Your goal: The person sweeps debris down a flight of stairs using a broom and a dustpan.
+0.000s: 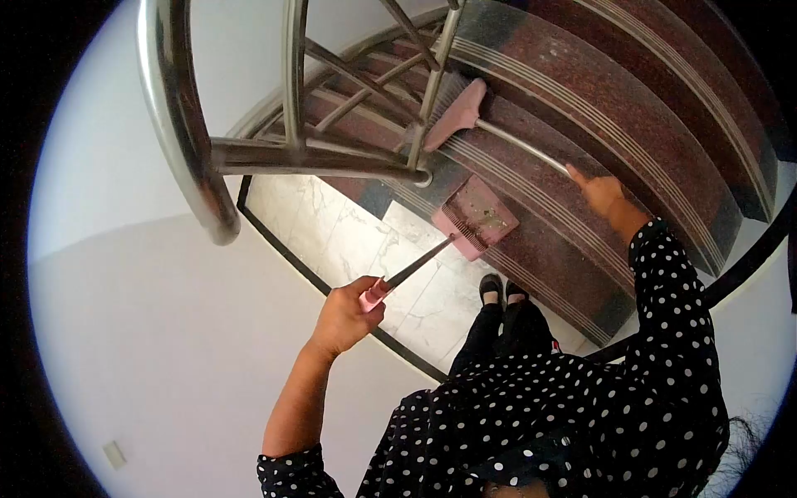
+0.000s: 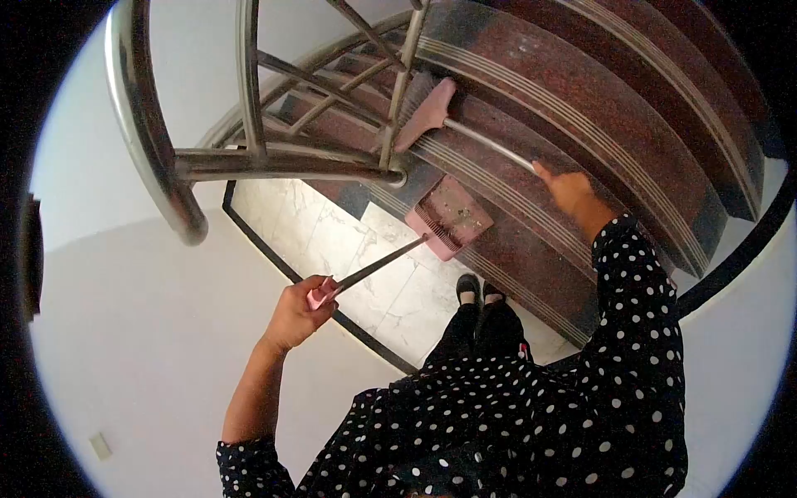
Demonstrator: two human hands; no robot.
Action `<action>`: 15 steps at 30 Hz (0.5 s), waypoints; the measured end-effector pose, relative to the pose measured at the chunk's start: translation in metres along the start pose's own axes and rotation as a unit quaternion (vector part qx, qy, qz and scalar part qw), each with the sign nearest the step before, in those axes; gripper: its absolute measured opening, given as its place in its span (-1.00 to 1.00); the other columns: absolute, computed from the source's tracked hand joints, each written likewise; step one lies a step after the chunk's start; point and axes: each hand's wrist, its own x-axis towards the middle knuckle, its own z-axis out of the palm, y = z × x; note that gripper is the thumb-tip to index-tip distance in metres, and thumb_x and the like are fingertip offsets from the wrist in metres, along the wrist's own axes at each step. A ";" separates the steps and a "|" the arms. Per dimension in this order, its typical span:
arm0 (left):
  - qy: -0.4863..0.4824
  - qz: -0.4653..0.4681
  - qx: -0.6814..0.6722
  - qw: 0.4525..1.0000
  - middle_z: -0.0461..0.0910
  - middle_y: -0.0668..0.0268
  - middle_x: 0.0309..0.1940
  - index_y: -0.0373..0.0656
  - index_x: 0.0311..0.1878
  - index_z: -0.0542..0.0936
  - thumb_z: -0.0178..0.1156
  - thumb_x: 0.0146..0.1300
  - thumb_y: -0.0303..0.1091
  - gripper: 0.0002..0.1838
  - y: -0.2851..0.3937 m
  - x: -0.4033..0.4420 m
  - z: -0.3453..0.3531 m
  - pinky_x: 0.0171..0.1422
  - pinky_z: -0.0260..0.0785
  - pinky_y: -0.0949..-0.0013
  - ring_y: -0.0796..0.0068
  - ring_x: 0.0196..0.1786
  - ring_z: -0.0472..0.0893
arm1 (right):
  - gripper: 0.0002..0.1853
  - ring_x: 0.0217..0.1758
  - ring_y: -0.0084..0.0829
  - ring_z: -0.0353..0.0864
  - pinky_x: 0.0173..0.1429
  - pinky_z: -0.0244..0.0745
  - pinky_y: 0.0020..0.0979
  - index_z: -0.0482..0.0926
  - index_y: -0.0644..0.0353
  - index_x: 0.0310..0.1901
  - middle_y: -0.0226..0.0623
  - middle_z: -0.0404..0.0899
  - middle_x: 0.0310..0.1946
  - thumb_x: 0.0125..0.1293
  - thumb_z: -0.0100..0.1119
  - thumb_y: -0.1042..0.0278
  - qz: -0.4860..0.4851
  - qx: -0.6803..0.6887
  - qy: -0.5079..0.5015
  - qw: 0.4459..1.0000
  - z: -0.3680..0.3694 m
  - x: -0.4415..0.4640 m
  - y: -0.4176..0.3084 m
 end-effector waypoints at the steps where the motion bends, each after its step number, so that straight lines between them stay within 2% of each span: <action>1: -0.008 -0.024 0.004 1.000 0.65 0.15 -0.32 -0.26 0.00 0.55 0.19 0.07 -0.45 -0.63 0.004 0.000 -0.001 -0.11 0.44 0.42 0.37 -0.29 0.63 | -0.12 -0.38 -0.24 0.62 -0.25 0.51 -0.24 -0.29 -0.21 0.47 -0.18 0.60 -0.36 0.27 0.01 0.48 0.007 -0.007 -0.006 1.000 -0.003 -0.002 -0.001; 2: -0.015 -0.048 0.009 0.999 0.65 0.16 -0.31 -0.26 0.00 0.55 0.20 0.06 -0.46 -0.63 0.006 0.000 -0.002 -0.12 0.44 0.42 0.39 -0.29 0.63 | -0.13 -0.38 -0.25 0.62 -0.25 0.52 -0.24 -0.27 -0.22 0.47 -0.18 0.60 -0.35 0.27 0.01 0.48 0.014 -0.013 -0.013 1.000 -0.005 -0.004 -0.002; 7: -0.003 -0.031 0.012 0.999 0.63 0.15 -0.39 -0.23 -0.02 0.55 0.21 0.05 -0.46 -0.64 -0.002 -0.003 0.001 -0.15 0.44 0.44 0.39 -0.36 0.61 | -0.13 -0.37 -0.28 0.62 -0.23 0.53 -0.26 -0.25 -0.25 0.47 -0.16 0.60 -0.33 0.27 0.02 0.49 -0.014 -0.024 0.049 0.998 0.012 -0.003 0.006; 8: -0.006 -0.028 0.003 1.000 0.61 0.22 -0.39 -0.25 -0.06 0.55 0.23 0.06 -0.46 -0.67 -0.003 -0.004 0.001 -0.13 0.41 0.44 0.47 -0.32 0.56 | -0.12 -0.36 -0.28 0.62 -0.22 0.53 -0.27 -0.26 -0.26 0.47 -0.15 0.59 -0.33 0.26 0.03 0.49 -0.019 -0.043 0.070 0.996 0.017 0.000 0.010; 9: -0.009 -0.026 -0.006 1.000 0.58 0.29 -0.39 -0.27 -0.09 0.56 0.24 0.07 -0.46 -0.71 -0.002 -0.004 0.001 -0.12 0.38 0.45 0.54 -0.29 0.51 | -0.12 -0.36 -0.28 0.62 -0.22 0.53 -0.27 -0.26 -0.26 0.47 -0.15 0.59 -0.33 0.26 0.03 0.49 -0.022 -0.042 0.071 0.996 0.022 0.004 0.014; 11: -0.015 -0.042 0.014 0.999 0.59 0.27 -0.37 -0.28 -0.11 0.56 0.21 0.06 -0.50 -0.72 0.001 -0.003 -0.002 -0.11 0.38 0.47 0.55 -0.28 0.52 | -0.10 -0.34 -0.23 0.63 -0.20 0.51 -0.21 -0.21 -0.20 0.47 -0.18 0.61 -0.37 0.22 0.12 0.46 -0.020 0.001 0.074 0.997 0.035 0.015 0.019; 15: -0.015 -0.022 -0.052 0.998 0.60 0.31 -0.36 -0.33 -0.15 0.55 0.15 0.03 -0.61 -0.74 -0.003 0.004 0.002 -0.13 0.38 0.51 0.58 -0.28 0.52 | -0.12 -0.38 -0.23 0.61 -0.25 0.53 -0.26 -0.21 -0.22 0.47 -0.16 0.59 -0.37 0.23 0.08 0.48 0.006 -0.012 0.025 1.000 0.030 0.007 0.013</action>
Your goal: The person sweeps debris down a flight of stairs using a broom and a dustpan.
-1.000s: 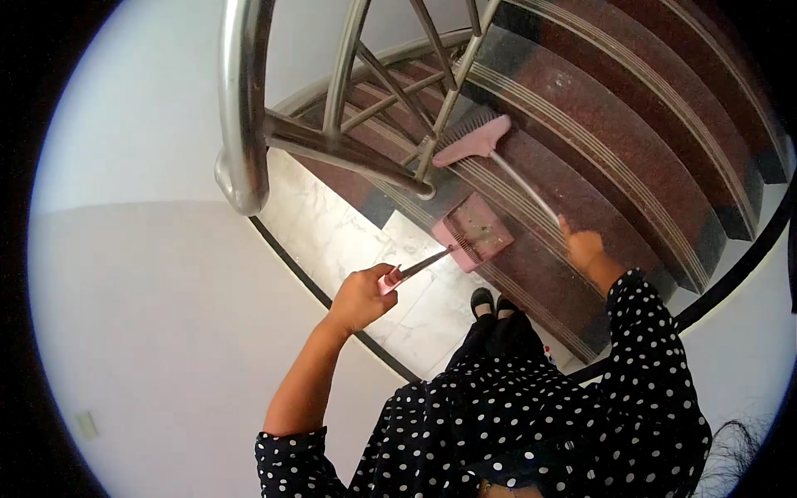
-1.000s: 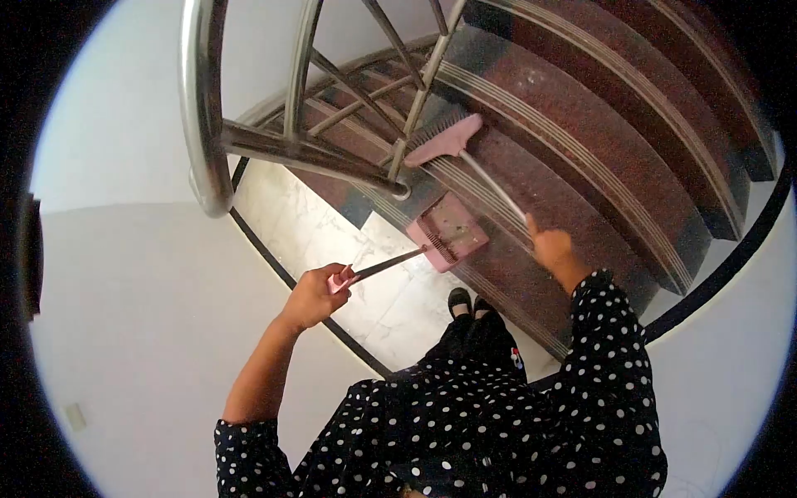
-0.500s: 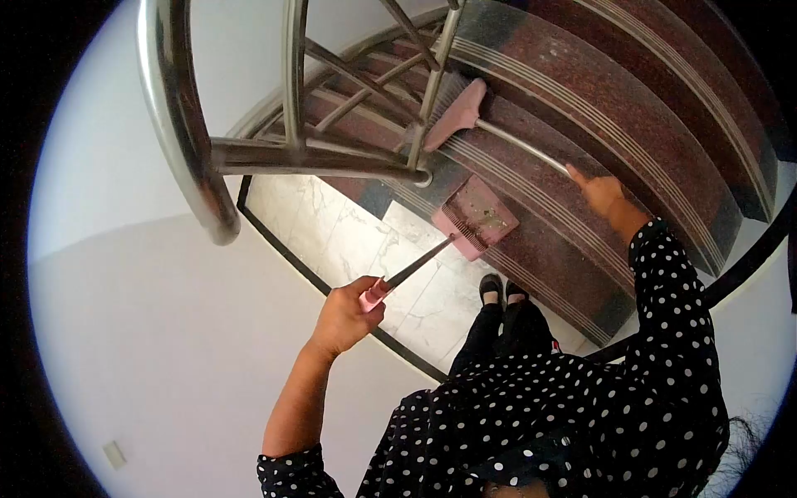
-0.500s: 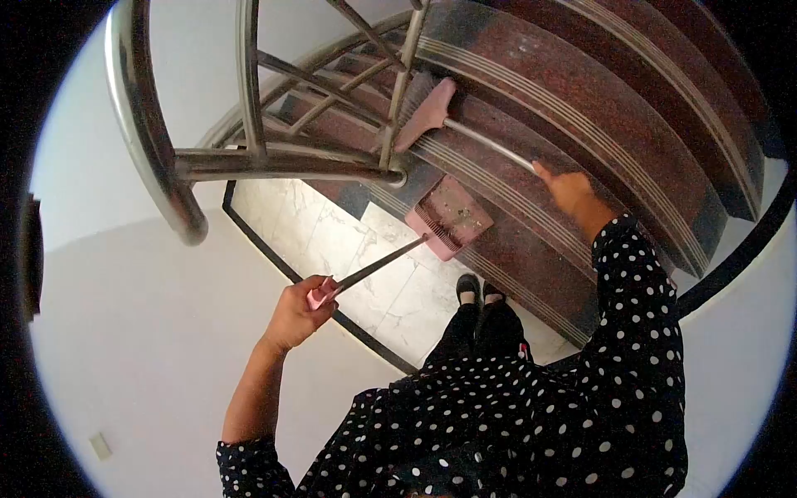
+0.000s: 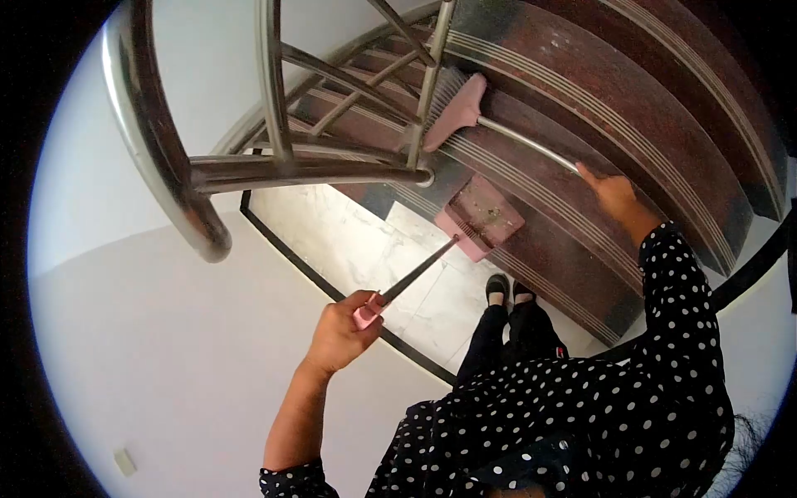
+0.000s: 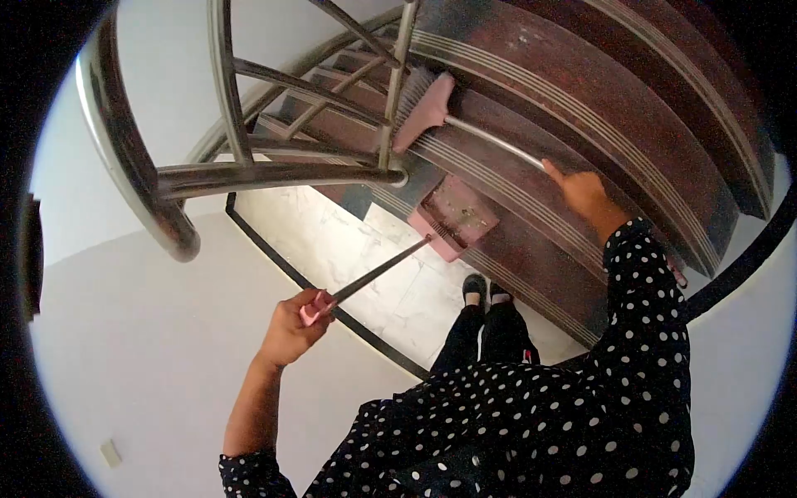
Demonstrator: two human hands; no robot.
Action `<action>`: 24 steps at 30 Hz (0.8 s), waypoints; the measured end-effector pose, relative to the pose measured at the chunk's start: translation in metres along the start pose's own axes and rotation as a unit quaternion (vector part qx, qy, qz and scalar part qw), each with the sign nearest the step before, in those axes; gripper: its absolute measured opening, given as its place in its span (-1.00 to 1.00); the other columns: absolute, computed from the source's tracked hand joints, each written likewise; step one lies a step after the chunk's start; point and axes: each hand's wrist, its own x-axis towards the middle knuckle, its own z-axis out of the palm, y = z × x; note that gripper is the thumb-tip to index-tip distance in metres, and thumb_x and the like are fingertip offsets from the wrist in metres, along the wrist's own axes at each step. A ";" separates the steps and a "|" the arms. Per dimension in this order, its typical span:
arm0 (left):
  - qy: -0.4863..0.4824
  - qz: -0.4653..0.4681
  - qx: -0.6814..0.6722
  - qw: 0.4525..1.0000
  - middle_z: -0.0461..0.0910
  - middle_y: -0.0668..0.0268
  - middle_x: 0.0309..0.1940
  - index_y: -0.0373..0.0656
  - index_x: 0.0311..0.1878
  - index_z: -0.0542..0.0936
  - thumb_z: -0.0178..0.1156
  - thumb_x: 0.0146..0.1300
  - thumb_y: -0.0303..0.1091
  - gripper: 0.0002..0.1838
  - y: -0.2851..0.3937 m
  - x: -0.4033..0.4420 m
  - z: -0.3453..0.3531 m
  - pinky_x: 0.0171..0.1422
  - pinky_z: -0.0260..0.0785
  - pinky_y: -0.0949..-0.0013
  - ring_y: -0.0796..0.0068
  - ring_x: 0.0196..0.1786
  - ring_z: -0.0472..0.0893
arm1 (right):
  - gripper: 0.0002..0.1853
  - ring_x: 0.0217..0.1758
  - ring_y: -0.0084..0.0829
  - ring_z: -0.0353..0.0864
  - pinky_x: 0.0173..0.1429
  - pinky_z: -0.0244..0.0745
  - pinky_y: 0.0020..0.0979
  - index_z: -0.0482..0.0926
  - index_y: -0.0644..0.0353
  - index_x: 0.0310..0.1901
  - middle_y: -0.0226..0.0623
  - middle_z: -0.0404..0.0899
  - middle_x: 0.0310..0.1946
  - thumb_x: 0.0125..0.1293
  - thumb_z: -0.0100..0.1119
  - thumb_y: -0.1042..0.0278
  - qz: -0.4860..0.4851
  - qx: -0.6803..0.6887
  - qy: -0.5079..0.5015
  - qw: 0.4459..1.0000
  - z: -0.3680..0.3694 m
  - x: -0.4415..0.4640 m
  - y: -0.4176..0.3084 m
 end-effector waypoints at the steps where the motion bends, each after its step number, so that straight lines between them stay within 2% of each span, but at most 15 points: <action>1: -0.002 -0.009 0.006 1.000 0.60 0.33 -0.36 -0.33 -0.15 0.55 0.14 0.04 -0.62 -0.75 0.004 0.000 -0.001 -0.13 0.38 0.52 0.59 -0.28 0.51 | -0.14 -0.38 -0.23 0.61 -0.26 0.53 -0.27 -0.20 -0.22 0.47 -0.15 0.59 -0.36 0.26 0.05 0.48 -0.015 0.038 0.004 0.999 0.008 0.002 -0.001; 4: -0.001 -0.024 -0.008 1.000 0.59 0.34 -0.37 -0.32 -0.16 0.55 0.15 0.03 -0.61 -0.75 0.006 0.001 -0.001 -0.14 0.39 0.51 0.62 -0.29 0.51 | -0.19 -0.38 -0.23 0.61 -0.26 0.53 -0.27 -0.18 -0.22 0.47 -0.13 0.58 -0.35 0.30 0.01 0.45 -0.014 0.104 -0.005 0.994 0.001 -0.015 -0.014; 6: 0.006 -0.011 0.020 1.000 0.64 0.17 -0.32 -0.25 -0.06 0.56 0.21 0.05 -0.50 -0.68 -0.001 0.002 -0.001 -0.08 0.43 0.43 0.42 -0.26 0.61 | -0.22 -0.37 -0.22 0.61 -0.25 0.54 -0.25 -0.17 -0.22 0.47 -0.12 0.58 -0.34 0.32 -0.01 0.42 0.006 0.133 -0.016 0.991 -0.013 -0.041 -0.025; 8: 0.006 -0.002 0.045 0.999 0.64 0.17 -0.31 -0.26 -0.06 0.56 0.21 0.06 -0.50 -0.68 0.006 0.001 -0.002 -0.08 0.43 0.43 0.41 -0.26 0.62 | -0.19 -0.48 -0.34 0.50 -0.32 0.46 -0.33 -0.09 -0.18 0.47 -0.16 0.48 -0.51 0.26 0.05 0.48 0.018 0.148 -0.052 0.987 -0.016 -0.066 -0.028; 9: 0.009 0.001 0.065 0.998 0.65 0.17 -0.30 -0.26 -0.06 0.56 0.21 0.06 -0.49 -0.68 0.008 -0.001 -0.001 -0.07 0.43 0.43 0.41 -0.25 0.62 | -0.22 -0.50 -0.35 0.48 -0.34 0.45 -0.32 -0.06 -0.22 0.46 -0.16 0.47 -0.53 0.28 0.05 0.45 0.012 0.157 -0.036 0.987 0.010 -0.064 -0.019; 12: 0.002 -0.026 0.060 0.998 0.65 0.16 -0.30 -0.26 -0.06 0.56 0.22 0.05 -0.49 -0.67 0.012 0.000 -0.004 -0.07 0.43 0.42 0.40 -0.24 0.63 | -0.24 -0.52 -0.35 0.46 -0.35 0.44 -0.32 -0.06 -0.21 0.46 -0.17 0.46 -0.53 0.30 0.05 0.43 -0.004 0.133 0.000 0.991 0.022 -0.077 0.001; 13: 0.002 -0.027 0.060 0.998 0.65 0.16 -0.30 -0.26 -0.06 0.56 0.22 0.05 -0.49 -0.67 0.013 0.001 -0.003 -0.07 0.43 0.42 0.40 -0.24 0.63 | -0.24 -0.52 -0.35 0.46 -0.35 0.44 -0.32 -0.06 -0.21 0.46 -0.17 0.46 -0.53 0.30 0.05 0.43 -0.005 0.134 0.000 0.991 0.009 -0.076 0.000; 15: 0.008 -0.010 0.069 0.998 0.65 0.18 -0.32 -0.26 -0.06 0.56 0.22 0.04 -0.50 -0.67 0.012 0.001 -0.002 -0.08 0.43 0.44 0.41 -0.27 0.62 | -0.37 -0.52 -0.29 0.53 -0.32 0.47 -0.26 -0.04 -0.18 0.45 -0.18 0.56 -0.43 0.41 -0.07 0.25 0.001 0.129 -0.026 0.991 -0.015 -0.064 0.004; 19: 0.011 -0.023 0.010 1.000 0.64 0.18 -0.34 -0.25 -0.06 0.56 0.22 0.05 -0.50 -0.67 -0.002 0.002 0.001 -0.11 0.43 0.45 0.42 -0.30 0.61 | -0.36 -0.57 -0.30 0.50 -0.39 0.46 -0.28 -0.01 -0.19 0.45 -0.19 0.54 -0.48 0.40 -0.03 0.24 0.005 0.153 -0.020 0.988 -0.020 0.004 0.019; 21: 0.006 -0.038 0.035 0.999 0.64 0.20 -0.36 -0.25 -0.06 0.56 0.21 0.06 -0.50 -0.69 -0.001 0.001 0.001 -0.12 0.42 0.47 0.43 -0.32 0.59 | -0.40 -0.52 -0.31 0.53 -0.38 0.49 -0.29 0.06 -0.20 0.43 -0.22 0.56 -0.45 0.40 -0.03 0.16 -0.062 0.007 0.075 0.995 -0.042 0.026 0.019; 22: 0.008 -0.040 0.038 0.998 0.64 0.20 -0.36 -0.25 -0.06 0.56 0.21 0.06 -0.50 -0.69 0.000 0.001 0.001 -0.12 0.42 0.47 0.43 -0.32 0.59 | -0.40 -0.52 -0.31 0.53 -0.38 0.49 -0.29 0.06 -0.20 0.43 -0.22 0.56 -0.45 0.40 -0.03 0.16 -0.065 0.010 0.077 0.995 -0.061 0.033 0.018; 24: 0.014 -0.030 0.024 0.999 0.63 0.22 -0.39 -0.25 -0.08 0.56 0.21 0.07 -0.50 -0.70 0.003 0.000 0.003 -0.14 0.41 0.47 0.47 -0.34 0.57 | -0.43 -0.40 -0.30 0.59 -0.26 0.54 -0.25 0.09 -0.28 0.42 -0.22 0.58 -0.38 0.40 -0.05 0.13 -0.017 -0.039 0.049 0.998 -0.095 0.039 0.016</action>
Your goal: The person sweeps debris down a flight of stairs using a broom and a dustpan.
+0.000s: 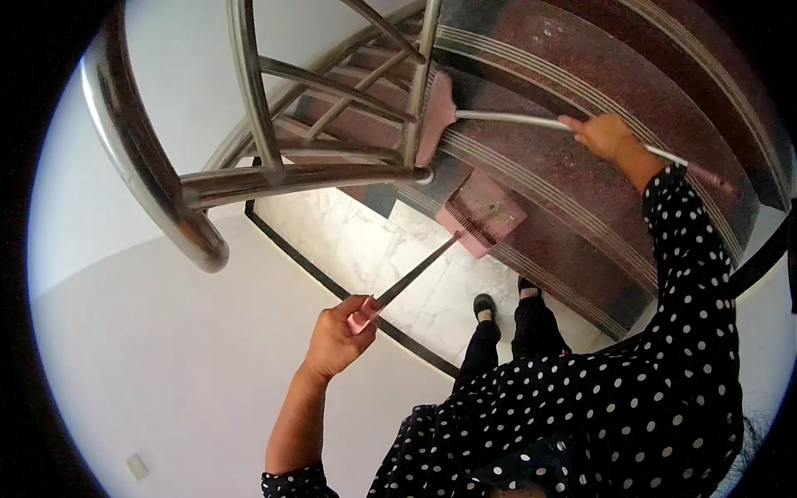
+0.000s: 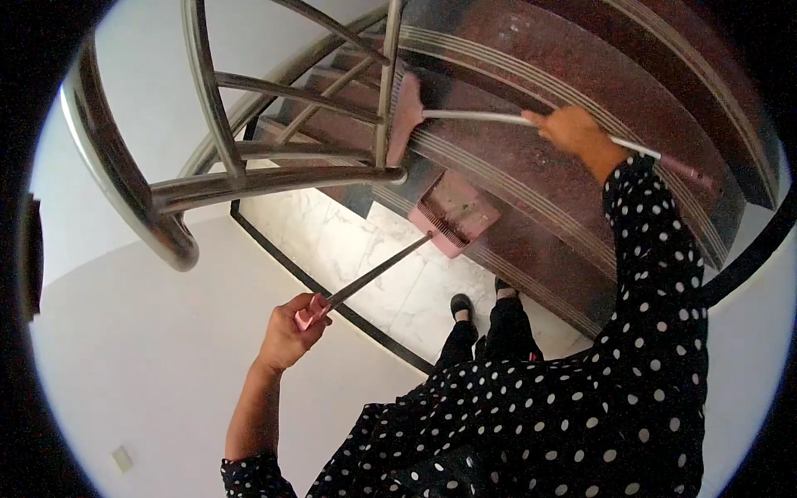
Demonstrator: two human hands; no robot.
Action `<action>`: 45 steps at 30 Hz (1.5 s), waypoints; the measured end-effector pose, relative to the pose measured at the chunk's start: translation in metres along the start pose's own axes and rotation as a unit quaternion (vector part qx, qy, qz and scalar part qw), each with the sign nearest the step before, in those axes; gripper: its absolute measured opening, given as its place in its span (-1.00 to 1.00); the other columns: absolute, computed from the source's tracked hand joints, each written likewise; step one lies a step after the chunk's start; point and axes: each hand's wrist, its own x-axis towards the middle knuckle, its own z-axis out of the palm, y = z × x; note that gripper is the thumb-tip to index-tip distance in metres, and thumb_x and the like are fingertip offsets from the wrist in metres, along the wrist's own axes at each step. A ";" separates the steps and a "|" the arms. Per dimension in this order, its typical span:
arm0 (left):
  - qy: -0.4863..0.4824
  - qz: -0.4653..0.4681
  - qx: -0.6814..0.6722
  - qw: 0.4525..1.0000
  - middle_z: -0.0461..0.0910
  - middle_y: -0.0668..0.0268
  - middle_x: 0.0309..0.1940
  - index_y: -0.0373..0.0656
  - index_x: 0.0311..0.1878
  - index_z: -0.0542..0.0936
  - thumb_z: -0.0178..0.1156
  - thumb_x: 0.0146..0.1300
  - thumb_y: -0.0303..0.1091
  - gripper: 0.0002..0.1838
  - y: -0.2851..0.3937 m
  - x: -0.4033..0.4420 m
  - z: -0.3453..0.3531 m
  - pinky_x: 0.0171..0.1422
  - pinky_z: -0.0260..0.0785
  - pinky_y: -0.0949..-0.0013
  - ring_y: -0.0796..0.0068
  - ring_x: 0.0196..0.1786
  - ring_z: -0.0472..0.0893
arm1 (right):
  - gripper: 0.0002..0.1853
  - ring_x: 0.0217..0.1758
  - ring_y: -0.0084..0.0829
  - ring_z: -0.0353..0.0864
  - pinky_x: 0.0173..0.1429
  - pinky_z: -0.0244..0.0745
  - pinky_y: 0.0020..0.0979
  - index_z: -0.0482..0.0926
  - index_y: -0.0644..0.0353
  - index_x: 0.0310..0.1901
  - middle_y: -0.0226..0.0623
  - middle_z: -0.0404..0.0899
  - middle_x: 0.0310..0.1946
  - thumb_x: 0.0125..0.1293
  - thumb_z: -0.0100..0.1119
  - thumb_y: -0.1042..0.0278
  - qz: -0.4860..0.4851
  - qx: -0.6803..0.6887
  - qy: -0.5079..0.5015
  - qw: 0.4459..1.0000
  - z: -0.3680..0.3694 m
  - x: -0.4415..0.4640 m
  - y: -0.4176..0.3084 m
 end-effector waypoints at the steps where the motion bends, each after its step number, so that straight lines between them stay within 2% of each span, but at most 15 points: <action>1: -0.001 -0.002 0.001 1.000 0.63 0.22 -0.39 -0.25 -0.08 0.56 0.21 0.07 -0.50 -0.70 0.000 0.001 0.000 -0.14 0.41 0.47 0.47 -0.34 0.57 | -0.43 -0.40 -0.30 0.59 -0.26 0.54 -0.25 0.09 -0.28 0.42 -0.22 0.58 -0.38 0.40 -0.05 0.13 -0.001 0.002 -0.002 1.000 -0.007 0.006 0.004; 6: 0.010 0.008 -0.022 1.000 0.62 0.25 -0.42 -0.25 -0.09 0.57 0.21 0.07 -0.50 -0.72 -0.001 0.001 0.003 -0.15 0.41 0.47 0.52 -0.35 0.56 | -0.46 -0.08 -0.17 0.61 0.04 0.49 -0.15 0.20 -0.33 0.37 -0.16 0.61 -0.14 0.36 -0.01 0.14 -0.001 0.075 0.006 0.997 -0.014 0.014 0.019; 10: 0.004 0.004 -0.035 0.999 0.62 0.25 -0.40 -0.25 -0.10 0.56 0.20 0.07 -0.51 -0.72 -0.001 0.000 0.002 -0.14 0.42 0.47 0.50 -0.34 0.58 | -0.48 0.04 -0.14 0.56 0.15 0.43 -0.17 0.25 -0.29 0.35 -0.14 0.58 -0.01 0.35 0.02 0.13 0.042 0.182 -0.040 0.982 -0.023 -0.019 0.021; 12: -0.009 0.007 -0.010 1.000 0.56 0.35 -0.38 -0.35 -0.11 0.53 0.17 0.10 -0.58 -0.75 -0.003 -0.002 0.002 -0.17 0.40 0.50 0.58 -0.29 0.55 | -0.48 0.10 -0.19 0.54 0.19 0.38 -0.20 0.26 -0.23 0.35 -0.17 0.55 0.05 0.36 0.03 0.19 0.066 0.237 -0.051 0.968 -0.034 -0.044 0.019; 15: -0.005 0.016 0.009 1.000 0.63 0.23 -0.36 -0.25 -0.06 0.56 0.20 0.07 -0.51 -0.70 0.002 -0.002 -0.001 -0.13 0.42 0.46 0.47 -0.32 0.60 | -0.48 0.11 -0.23 0.53 0.18 0.39 -0.19 0.27 -0.21 0.35 -0.19 0.54 0.08 0.36 0.05 0.20 0.118 0.259 -0.074 0.956 -0.021 -0.065 0.022; 19: -0.007 0.013 0.026 1.000 0.64 0.21 -0.30 -0.28 -0.05 0.55 0.20 0.07 -0.51 -0.68 0.012 -0.002 -0.003 -0.07 0.43 0.45 0.45 -0.25 0.61 | -0.47 0.04 -0.21 0.56 0.17 0.41 -0.22 0.25 -0.22 0.36 -0.16 0.56 0.02 0.35 0.01 0.15 0.125 0.271 -0.107 0.949 -0.035 -0.129 0.018; 21: -0.010 0.019 0.018 1.000 0.65 0.21 -0.29 -0.29 -0.05 0.55 0.20 0.07 -0.51 -0.68 0.010 -0.001 -0.004 -0.05 0.43 0.45 0.45 -0.23 0.61 | -0.45 -0.03 -0.19 0.58 0.10 0.45 -0.19 0.23 -0.20 0.37 -0.14 0.58 -0.04 0.35 0.01 0.16 0.157 0.260 -0.176 0.936 -0.058 -0.164 0.003; 24: -0.013 0.020 0.013 1.000 0.65 0.21 -0.28 -0.31 -0.07 0.55 0.20 0.08 -0.50 -0.70 0.002 0.001 -0.004 -0.04 0.42 0.45 0.46 -0.21 0.61 | -0.46 -0.08 -0.17 0.59 0.03 0.47 -0.17 0.22 -0.16 0.37 -0.12 0.60 -0.10 0.35 0.00 0.17 0.083 0.190 -0.100 0.973 -0.027 -0.185 0.003; 26: -0.013 0.020 0.013 1.000 0.65 0.20 -0.28 -0.32 -0.07 0.55 0.20 0.08 -0.50 -0.70 0.000 0.000 -0.002 -0.04 0.42 0.45 0.46 -0.22 0.60 | -0.47 -0.07 -0.15 0.59 0.02 0.47 -0.16 0.24 -0.10 0.36 -0.10 0.60 -0.11 0.36 -0.02 0.16 0.096 0.195 -0.119 0.969 -0.035 -0.192 -0.004; 29: -0.011 0.022 -0.030 0.999 0.63 0.20 -0.31 -0.32 -0.08 0.56 0.20 0.08 -0.48 -0.70 -0.004 0.000 0.002 -0.07 0.41 0.45 0.46 -0.24 0.59 | -0.47 -0.17 -0.17 0.62 -0.04 0.49 -0.21 0.24 -0.12 0.36 -0.12 0.63 -0.20 0.37 -0.01 0.15 0.111 0.208 -0.060 0.970 -0.030 -0.192 -0.023; 34: 0.032 0.100 0.024 0.994 0.57 0.19 -0.48 -0.30 -0.10 0.56 0.21 0.07 -0.41 -0.69 -0.007 -0.002 0.004 -0.24 0.42 0.44 0.46 -0.39 0.57 | -0.46 -0.01 -0.17 0.58 0.08 0.44 -0.21 0.23 -0.10 0.37 -0.11 0.58 -0.02 0.37 -0.02 0.14 0.148 0.246 -0.060 0.956 0.001 -0.194 -0.035; 35: 0.023 0.087 0.049 0.995 0.57 0.17 -0.52 -0.30 -0.11 0.56 0.19 0.08 -0.38 -0.70 0.003 -0.007 0.001 -0.37 0.42 0.40 0.47 -0.51 0.54 | -0.46 -0.01 -0.17 0.58 0.08 0.44 -0.21 0.23 -0.10 0.37 -0.11 0.58 -0.02 0.37 -0.02 0.14 0.150 0.243 -0.057 0.957 0.007 -0.204 -0.036; 38: 0.013 0.052 0.023 0.998 0.58 0.15 -0.53 -0.29 -0.12 0.57 0.17 0.08 -0.39 -0.71 0.004 -0.011 0.001 -0.43 0.42 0.36 0.45 -0.57 0.54 | -0.48 0.02 -0.14 0.57 0.10 0.44 -0.13 0.26 -0.01 0.34 -0.05 0.56 0.00 0.35 -0.07 0.19 0.181 0.236 -0.086 0.951 0.018 -0.247 -0.044; 40: 0.010 0.068 0.036 0.997 0.60 0.11 -0.50 -0.30 -0.11 0.57 0.17 0.07 -0.38 -0.70 0.003 -0.014 -0.001 -0.39 0.45 0.34 0.37 -0.54 0.58 | -0.42 0.16 -0.11 0.49 0.21 0.38 -0.18 0.18 -0.06 0.38 -0.08 0.50 0.12 0.35 -0.01 0.14 0.230 0.234 -0.120 0.937 0.018 -0.279 -0.053; 45: 0.020 0.123 0.035 0.992 0.62 0.01 -0.44 -0.31 -0.09 0.57 0.18 0.00 -0.39 -0.64 -0.023 -0.002 0.001 -0.35 0.46 0.31 0.26 -0.53 0.61 | -0.44 0.16 -0.12 0.49 0.21 0.38 -0.16 0.20 -0.03 0.37 -0.07 0.49 0.12 0.35 -0.03 0.14 0.220 0.257 -0.121 0.933 -0.014 -0.326 -0.065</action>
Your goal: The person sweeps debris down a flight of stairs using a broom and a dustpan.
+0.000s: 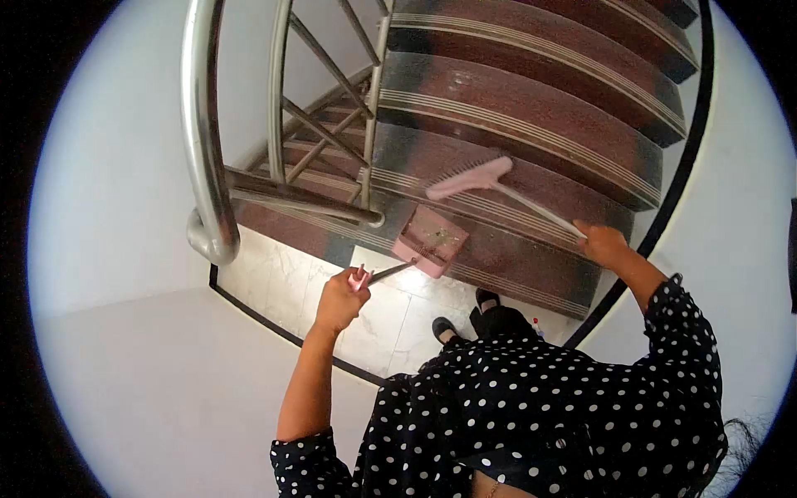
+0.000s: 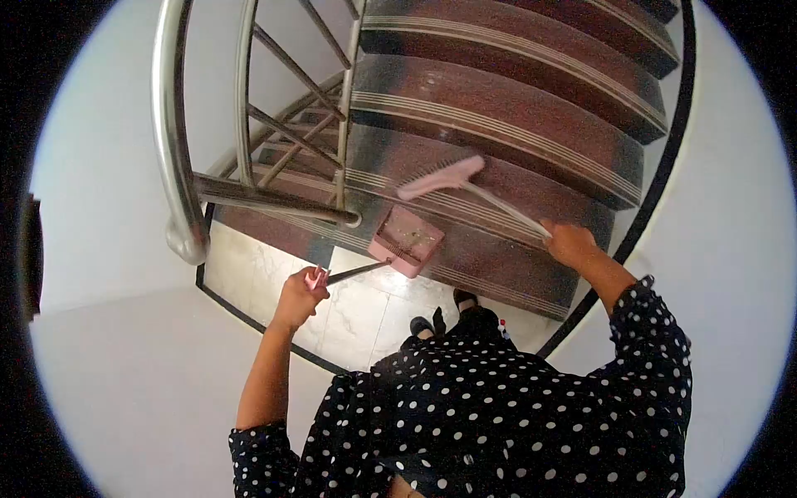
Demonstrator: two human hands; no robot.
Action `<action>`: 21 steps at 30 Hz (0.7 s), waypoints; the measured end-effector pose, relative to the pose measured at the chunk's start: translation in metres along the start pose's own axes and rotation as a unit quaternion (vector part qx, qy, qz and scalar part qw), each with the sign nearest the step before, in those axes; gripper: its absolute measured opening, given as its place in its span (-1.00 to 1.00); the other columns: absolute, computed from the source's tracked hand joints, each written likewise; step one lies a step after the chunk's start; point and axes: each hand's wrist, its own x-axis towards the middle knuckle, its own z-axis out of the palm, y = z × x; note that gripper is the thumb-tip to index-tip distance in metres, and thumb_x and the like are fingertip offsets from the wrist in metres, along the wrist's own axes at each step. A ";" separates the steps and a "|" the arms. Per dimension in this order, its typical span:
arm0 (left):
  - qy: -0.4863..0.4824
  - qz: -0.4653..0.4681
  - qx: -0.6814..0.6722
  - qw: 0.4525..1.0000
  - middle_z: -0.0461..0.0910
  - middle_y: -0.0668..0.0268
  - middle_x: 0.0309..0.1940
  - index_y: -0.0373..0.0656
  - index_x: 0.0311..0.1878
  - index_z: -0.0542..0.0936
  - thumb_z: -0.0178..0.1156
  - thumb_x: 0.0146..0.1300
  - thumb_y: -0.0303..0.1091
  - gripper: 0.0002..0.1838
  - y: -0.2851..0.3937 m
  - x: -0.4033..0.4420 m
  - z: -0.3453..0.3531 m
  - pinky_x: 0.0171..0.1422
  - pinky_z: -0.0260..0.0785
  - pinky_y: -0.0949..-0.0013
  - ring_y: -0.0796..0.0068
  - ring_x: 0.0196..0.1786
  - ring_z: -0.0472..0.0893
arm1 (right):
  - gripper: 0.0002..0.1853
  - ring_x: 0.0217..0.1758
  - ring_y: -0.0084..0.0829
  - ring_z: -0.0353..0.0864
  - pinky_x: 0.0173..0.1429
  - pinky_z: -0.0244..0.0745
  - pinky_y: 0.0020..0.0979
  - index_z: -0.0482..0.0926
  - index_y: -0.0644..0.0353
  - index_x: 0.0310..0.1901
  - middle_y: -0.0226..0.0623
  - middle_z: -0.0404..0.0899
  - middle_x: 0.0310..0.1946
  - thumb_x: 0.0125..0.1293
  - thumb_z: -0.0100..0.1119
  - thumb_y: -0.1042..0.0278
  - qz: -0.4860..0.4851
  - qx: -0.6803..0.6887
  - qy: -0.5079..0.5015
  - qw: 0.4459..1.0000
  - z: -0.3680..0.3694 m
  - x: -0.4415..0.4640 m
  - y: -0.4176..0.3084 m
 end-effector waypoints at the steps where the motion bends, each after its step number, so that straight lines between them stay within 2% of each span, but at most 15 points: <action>1: -0.002 0.001 0.007 1.000 0.61 0.01 -0.45 -0.31 -0.08 0.56 0.17 0.00 -0.39 -0.63 0.007 0.001 -0.002 -0.37 0.46 0.31 0.26 -0.53 0.61 | -0.45 0.17 -0.11 0.48 0.21 0.39 -0.16 0.22 -0.02 0.36 -0.07 0.49 0.12 0.35 -0.04 0.13 -0.017 0.011 0.017 1.000 -0.002 0.001 -0.002; 2: -0.022 -0.037 -0.016 0.999 0.61 0.03 -0.46 -0.33 -0.06 0.55 0.17 -0.01 -0.40 -0.60 0.017 -0.003 -0.005 -0.41 0.46 0.32 0.29 -0.54 0.60 | -0.45 0.17 -0.11 0.48 0.21 0.39 -0.16 0.22 -0.02 0.36 -0.07 0.49 0.12 0.35 -0.04 0.13 -0.012 0.014 0.017 1.000 0.002 0.008 -0.008; 4: -0.021 -0.029 -0.025 0.999 0.61 0.04 -0.46 -0.34 -0.05 0.55 0.17 -0.02 -0.40 -0.60 0.014 -0.002 -0.003 -0.43 0.46 0.32 0.30 -0.55 0.60 | -0.46 0.14 -0.10 0.50 0.18 0.40 -0.11 0.25 -0.03 0.34 -0.08 0.48 0.13 0.31 -0.04 0.22 0.006 0.025 0.042 0.999 0.012 0.036 -0.023; 6: -0.026 -0.022 -0.030 0.999 0.61 0.06 -0.46 -0.36 -0.02 0.53 0.17 -0.03 -0.40 -0.57 0.015 -0.005 -0.004 -0.47 0.47 0.35 0.31 -0.56 0.59 | -0.46 0.17 -0.09 0.48 0.22 0.36 -0.12 0.24 -0.02 0.34 -0.07 0.47 0.14 0.32 -0.04 0.19 0.011 0.027 0.032 0.999 0.030 0.038 -0.026; 10: -0.027 -0.021 -0.035 0.999 0.61 0.06 -0.46 -0.36 0.00 0.52 0.17 -0.03 -0.41 -0.55 0.011 -0.005 -0.002 -0.47 0.47 0.35 0.32 -0.55 0.59 | -0.45 0.23 -0.12 0.42 0.29 0.29 -0.17 0.23 -0.01 0.36 -0.08 0.42 0.19 0.35 -0.04 0.15 0.058 0.056 -0.005 0.997 0.057 -0.005 -0.022; 13: -0.045 0.001 -0.043 0.998 0.61 0.07 -0.45 -0.36 0.01 0.51 0.16 -0.03 -0.42 -0.54 0.004 -0.004 -0.005 -0.49 0.47 0.35 0.33 -0.55 0.59 | -0.44 0.25 -0.12 0.40 0.29 0.27 -0.19 0.20 -0.01 0.37 -0.08 0.40 0.21 0.35 -0.03 0.12 0.069 0.092 0.014 0.993 0.078 -0.037 -0.005; 14: -0.040 -0.014 -0.052 0.998 0.56 0.18 -0.46 -0.32 -0.07 0.51 0.20 -0.07 -0.44 -0.59 0.007 -0.007 -0.006 -0.55 0.41 0.41 0.42 -0.54 0.54 | -0.44 0.25 -0.12 0.40 0.29 0.27 -0.19 0.20 -0.01 0.37 -0.08 0.40 0.21 0.35 -0.03 0.12 0.076 0.094 0.015 0.993 0.083 -0.045 0.004; 15: -0.036 -0.031 -0.060 0.997 0.52 0.30 -0.47 -0.29 -0.15 0.52 0.23 -0.10 -0.47 -0.65 0.008 -0.011 -0.006 -0.60 0.34 0.46 0.50 -0.53 0.49 | -0.42 0.17 -0.15 0.47 0.23 0.34 -0.18 0.19 0.00 0.38 -0.06 0.46 0.13 0.35 -0.04 0.12 0.075 0.106 0.021 0.991 0.085 -0.055 0.010; 16: -0.048 -0.025 -0.080 0.995 0.50 0.31 -0.48 -0.27 -0.16 0.52 0.23 -0.10 -0.46 -0.66 -0.004 -0.007 -0.004 -0.60 0.34 0.47 0.51 -0.53 0.48 | -0.41 0.08 -0.17 0.55 0.16 0.41 -0.18 0.17 0.00 0.39 -0.03 0.52 0.04 0.34 -0.05 0.12 0.075 0.117 0.028 0.990 0.087 -0.067 0.017; 17: -0.056 -0.020 -0.079 0.995 0.50 0.31 -0.48 -0.27 -0.16 0.52 0.23 -0.10 -0.46 -0.66 -0.006 -0.009 -0.001 -0.60 0.34 0.47 0.51 -0.53 0.48 | -0.41 0.08 -0.17 0.55 0.16 0.41 -0.18 0.17 0.00 0.39 -0.03 0.52 0.04 0.34 -0.05 0.12 0.084 0.120 0.028 0.989 0.089 -0.079 0.024; 19: -0.037 -0.029 -0.075 0.996 0.49 0.32 -0.49 -0.26 -0.17 0.50 0.24 -0.10 -0.48 -0.66 -0.004 -0.016 -0.001 -0.62 0.32 0.48 0.53 -0.55 0.47 | -0.41 -0.12 -0.22 0.61 -0.01 0.53 -0.23 0.17 0.02 0.38 -0.05 0.56 -0.10 0.35 -0.05 0.12 0.122 0.288 0.018 0.950 0.096 -0.104 0.032; 20: -0.049 -0.007 -0.047 0.998 0.56 0.17 -0.52 -0.33 -0.08 0.51 0.15 -0.04 -0.43 -0.62 -0.009 -0.019 -0.002 -0.56 0.44 0.38 0.39 -0.59 0.55 | -0.42 -0.38 -0.24 0.60 -0.30 0.57 -0.21 0.13 0.04 0.39 -0.07 0.57 -0.19 0.36 -0.05 0.16 0.168 0.285 0.011 0.944 0.117 -0.106 0.043; 21: -0.051 -0.005 -0.045 0.998 0.56 0.17 -0.52 -0.33 -0.08 0.51 0.15 -0.04 -0.43 -0.62 -0.010 -0.020 -0.002 -0.56 0.44 0.38 0.39 -0.59 0.55 | -0.42 -0.38 -0.24 0.60 -0.30 0.57 -0.21 0.13 0.04 0.39 -0.07 0.57 -0.19 0.36 -0.05 0.16 0.170 0.288 0.011 0.942 0.131 -0.112 0.050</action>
